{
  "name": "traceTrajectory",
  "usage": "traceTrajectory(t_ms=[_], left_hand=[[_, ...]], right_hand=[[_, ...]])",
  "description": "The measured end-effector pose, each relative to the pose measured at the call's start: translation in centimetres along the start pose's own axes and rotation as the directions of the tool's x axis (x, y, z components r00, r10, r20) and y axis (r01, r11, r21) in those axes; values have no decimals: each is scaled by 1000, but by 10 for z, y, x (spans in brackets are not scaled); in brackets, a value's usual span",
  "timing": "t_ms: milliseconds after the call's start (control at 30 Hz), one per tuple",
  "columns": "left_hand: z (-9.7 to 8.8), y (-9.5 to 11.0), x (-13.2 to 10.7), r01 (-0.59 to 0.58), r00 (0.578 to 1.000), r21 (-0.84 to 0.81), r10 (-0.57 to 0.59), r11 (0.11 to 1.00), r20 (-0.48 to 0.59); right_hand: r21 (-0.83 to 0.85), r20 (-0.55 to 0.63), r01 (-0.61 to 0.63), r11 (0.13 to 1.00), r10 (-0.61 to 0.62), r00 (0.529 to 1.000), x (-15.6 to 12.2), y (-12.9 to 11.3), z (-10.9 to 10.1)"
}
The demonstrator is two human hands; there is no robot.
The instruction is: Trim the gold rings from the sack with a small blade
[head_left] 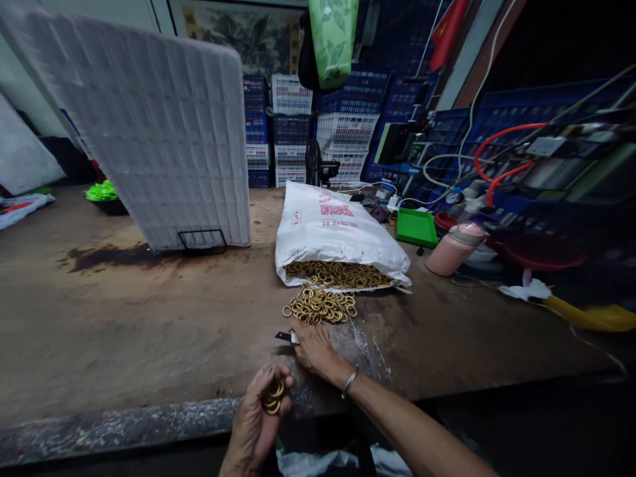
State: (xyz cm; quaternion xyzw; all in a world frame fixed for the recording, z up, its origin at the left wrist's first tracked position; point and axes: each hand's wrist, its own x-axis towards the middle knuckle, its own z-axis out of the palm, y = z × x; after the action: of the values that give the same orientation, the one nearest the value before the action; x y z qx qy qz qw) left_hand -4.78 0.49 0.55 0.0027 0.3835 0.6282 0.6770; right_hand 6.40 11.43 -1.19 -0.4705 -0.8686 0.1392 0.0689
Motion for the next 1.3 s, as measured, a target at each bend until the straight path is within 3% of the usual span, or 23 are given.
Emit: traceTrajectory(t_ms=[167, 300, 467, 600, 733, 833, 967, 1067, 1167, 1300], left_hand=[[2, -2, 2, -48, 998, 79, 44, 996, 48], [4, -10, 7, -192, 981, 322, 193, 927, 27], [7, -21, 15, -295, 941, 668, 329, 684, 78], [11, -25, 17, -428, 896, 711, 364, 559, 253], [14, -27, 16, -517, 851, 714, 374, 473, 369], [16, -29, 14, -482, 871, 708, 366, 516, 327], [22, -36, 9, -265, 964, 609, 208, 747, 165], [31, -42, 3, -146, 987, 453, 98, 880, 128], [40, -47, -1, -122, 987, 372, 72, 920, 144], [46, -52, -4, -122, 989, 409, 74, 904, 130]], right_hand=[[47, -17, 58, 997, -57, 998, -18, 10, 2], [274, -19, 12, 962, -7, 1000, -26, 14, -7], [712, 107, -96, 695, 27, 994, -35, 9, -33], [837, 228, -193, 513, -6, 974, -47, 9, -44], [892, 325, -287, 349, -56, 944, -55, 16, -38], [913, 300, -281, 296, -17, 954, -57, 20, -29], [942, 268, -269, 202, 31, 963, -59, 21, -24], [940, 313, -311, 138, 11, 950, -63, 19, -30], [938, 334, -334, 91, 14, 943, -67, 18, -37], [943, 331, -331, 16, 39, 943, -72, 23, -38]])
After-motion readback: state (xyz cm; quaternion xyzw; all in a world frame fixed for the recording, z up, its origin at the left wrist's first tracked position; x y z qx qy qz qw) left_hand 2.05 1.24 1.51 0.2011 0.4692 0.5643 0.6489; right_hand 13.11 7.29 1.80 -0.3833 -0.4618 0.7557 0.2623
